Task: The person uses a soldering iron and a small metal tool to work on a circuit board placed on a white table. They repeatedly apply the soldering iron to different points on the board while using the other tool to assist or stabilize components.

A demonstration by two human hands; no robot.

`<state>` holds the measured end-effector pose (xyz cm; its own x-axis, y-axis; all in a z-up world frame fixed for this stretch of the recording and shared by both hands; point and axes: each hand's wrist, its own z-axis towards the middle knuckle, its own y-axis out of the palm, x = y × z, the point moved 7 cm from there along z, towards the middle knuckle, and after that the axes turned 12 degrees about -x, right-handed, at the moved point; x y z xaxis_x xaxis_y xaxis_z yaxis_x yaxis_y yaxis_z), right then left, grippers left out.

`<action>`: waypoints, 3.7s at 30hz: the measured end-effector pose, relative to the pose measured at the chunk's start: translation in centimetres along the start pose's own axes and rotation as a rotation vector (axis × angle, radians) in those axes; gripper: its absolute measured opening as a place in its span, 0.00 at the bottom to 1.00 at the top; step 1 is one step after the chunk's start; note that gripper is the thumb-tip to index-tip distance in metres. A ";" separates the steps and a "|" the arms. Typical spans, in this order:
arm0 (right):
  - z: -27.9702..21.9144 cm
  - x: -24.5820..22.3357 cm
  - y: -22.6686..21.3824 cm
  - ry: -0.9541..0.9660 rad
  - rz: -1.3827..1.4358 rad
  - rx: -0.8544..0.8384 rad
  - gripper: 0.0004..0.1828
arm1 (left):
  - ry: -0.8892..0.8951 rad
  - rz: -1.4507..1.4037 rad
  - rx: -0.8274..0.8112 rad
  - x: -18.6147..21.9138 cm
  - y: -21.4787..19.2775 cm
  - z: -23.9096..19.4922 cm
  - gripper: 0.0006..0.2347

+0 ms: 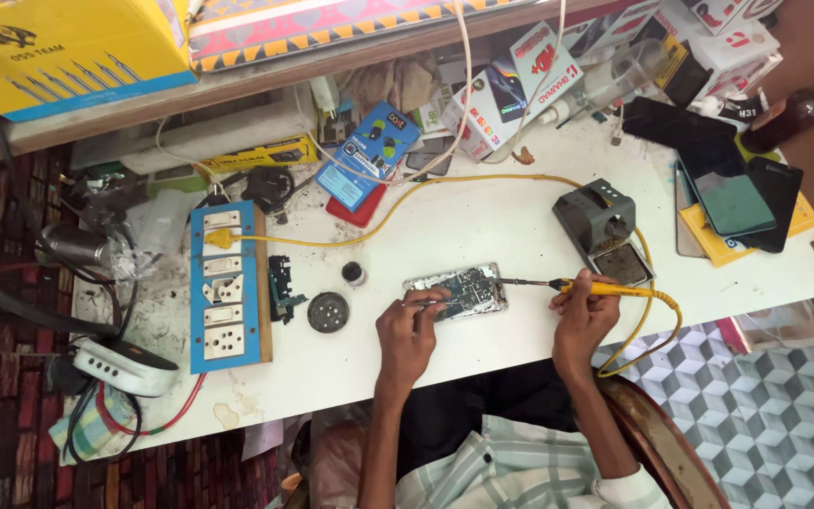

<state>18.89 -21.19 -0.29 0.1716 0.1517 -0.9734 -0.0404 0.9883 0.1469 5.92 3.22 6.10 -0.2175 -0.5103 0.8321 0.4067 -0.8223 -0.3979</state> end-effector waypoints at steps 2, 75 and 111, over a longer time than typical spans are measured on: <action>0.2 0.1 0.1 0.008 0.012 0.007 0.13 | 0.049 0.014 -0.014 0.1 0.0 0.3 0.03; 0.1 2.3 -1.9 -0.036 0.196 0.072 0.10 | 0.023 -0.059 -0.014 -1.8 1.0 -0.2 0.07; -0.4 1.8 -2.0 -0.129 0.225 0.090 0.15 | 0.072 0.215 0.003 -0.9 0.9 -0.3 0.03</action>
<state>18.86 -22.88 -2.36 0.2923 0.3626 -0.8849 -0.0048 0.9259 0.3778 6.25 2.88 4.90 -0.1881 -0.6907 0.6982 0.4531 -0.6918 -0.5623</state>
